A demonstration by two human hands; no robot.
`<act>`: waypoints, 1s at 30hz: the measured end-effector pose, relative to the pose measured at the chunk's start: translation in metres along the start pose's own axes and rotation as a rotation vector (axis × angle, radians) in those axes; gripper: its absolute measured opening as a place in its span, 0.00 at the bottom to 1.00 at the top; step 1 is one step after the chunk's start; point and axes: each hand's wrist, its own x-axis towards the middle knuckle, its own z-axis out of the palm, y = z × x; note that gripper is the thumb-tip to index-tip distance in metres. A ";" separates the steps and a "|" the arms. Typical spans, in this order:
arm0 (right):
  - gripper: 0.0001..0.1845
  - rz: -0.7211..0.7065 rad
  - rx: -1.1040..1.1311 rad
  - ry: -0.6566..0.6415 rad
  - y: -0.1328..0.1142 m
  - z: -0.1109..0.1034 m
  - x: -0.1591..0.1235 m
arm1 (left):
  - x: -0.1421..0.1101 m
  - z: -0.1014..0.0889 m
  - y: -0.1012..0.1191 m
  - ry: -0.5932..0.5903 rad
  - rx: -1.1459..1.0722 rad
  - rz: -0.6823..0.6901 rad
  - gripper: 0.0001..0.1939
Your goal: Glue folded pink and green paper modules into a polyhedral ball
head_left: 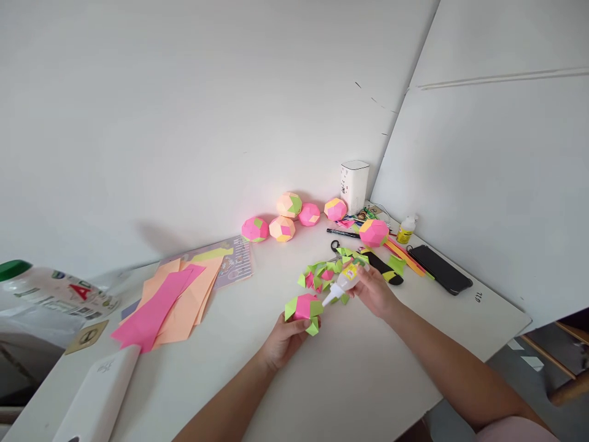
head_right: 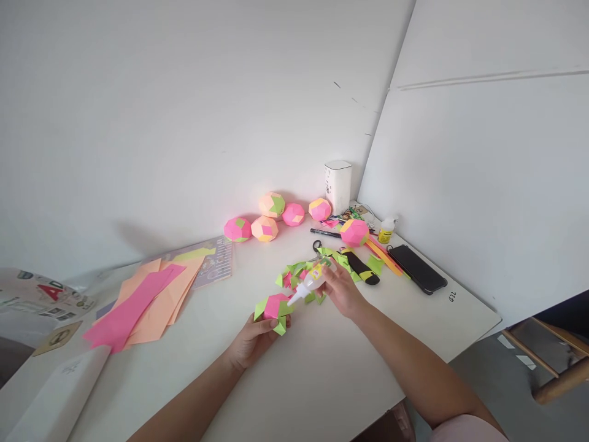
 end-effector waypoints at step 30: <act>0.19 0.032 -0.197 -0.074 0.013 0.018 -0.018 | 0.001 0.003 0.002 0.014 -0.016 -0.026 0.12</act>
